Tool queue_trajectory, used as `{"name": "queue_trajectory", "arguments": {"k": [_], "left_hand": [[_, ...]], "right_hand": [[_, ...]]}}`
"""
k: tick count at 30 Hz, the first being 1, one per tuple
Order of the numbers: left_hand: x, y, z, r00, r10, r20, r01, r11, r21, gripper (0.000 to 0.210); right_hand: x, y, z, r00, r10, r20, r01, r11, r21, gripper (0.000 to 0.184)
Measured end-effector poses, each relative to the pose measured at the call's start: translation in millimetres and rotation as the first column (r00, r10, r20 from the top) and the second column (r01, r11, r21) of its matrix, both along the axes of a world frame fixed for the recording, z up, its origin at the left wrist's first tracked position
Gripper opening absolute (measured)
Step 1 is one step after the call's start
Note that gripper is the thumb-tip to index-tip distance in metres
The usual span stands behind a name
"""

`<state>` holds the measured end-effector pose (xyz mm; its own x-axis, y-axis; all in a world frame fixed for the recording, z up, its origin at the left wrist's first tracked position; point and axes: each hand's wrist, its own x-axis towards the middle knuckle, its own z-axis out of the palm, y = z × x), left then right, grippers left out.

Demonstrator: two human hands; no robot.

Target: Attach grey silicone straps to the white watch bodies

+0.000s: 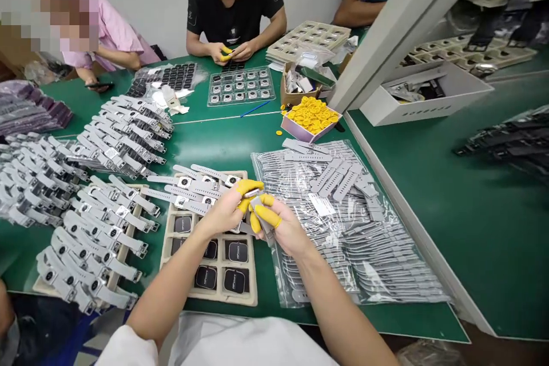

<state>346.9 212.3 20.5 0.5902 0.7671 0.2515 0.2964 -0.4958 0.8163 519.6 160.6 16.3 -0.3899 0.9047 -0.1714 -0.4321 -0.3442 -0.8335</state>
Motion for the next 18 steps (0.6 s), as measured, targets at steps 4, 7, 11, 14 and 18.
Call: {"name": "queue_trajectory", "arguments": {"k": [4,7,11,14,18], "left_hand": [[-7,-3,-0.8,0.999,-0.050,-0.016,0.051,0.995,0.088,0.061],[-7,-3,-2.2,0.999,-0.029,-0.026,0.031,0.996,0.083,0.059],[-4,-6,-2.8,0.999,0.016,-0.047,-0.013,0.998,0.069,0.052],[-4,-8,1.1,0.997,0.021,-0.079,-0.016,0.998,0.065,0.048],[-7,-9,7.3,0.995,-0.026,-0.099,0.029,0.999,0.026,0.044]], "right_hand": [[-1,0,-3.7,0.998,-0.025,0.061,0.027,0.999,-0.034,0.033],[-4,0,-5.5,0.995,-0.066,0.077,0.071,0.996,-0.054,0.033],[-5,1,-6.4,0.994,-0.100,0.038,0.103,0.991,-0.089,0.032],[-6,2,-5.9,0.994,-0.113,-0.008,0.112,0.986,-0.122,0.033],[-5,1,-4.2,0.993,-0.116,-0.027,0.111,0.984,-0.138,0.031]]}}
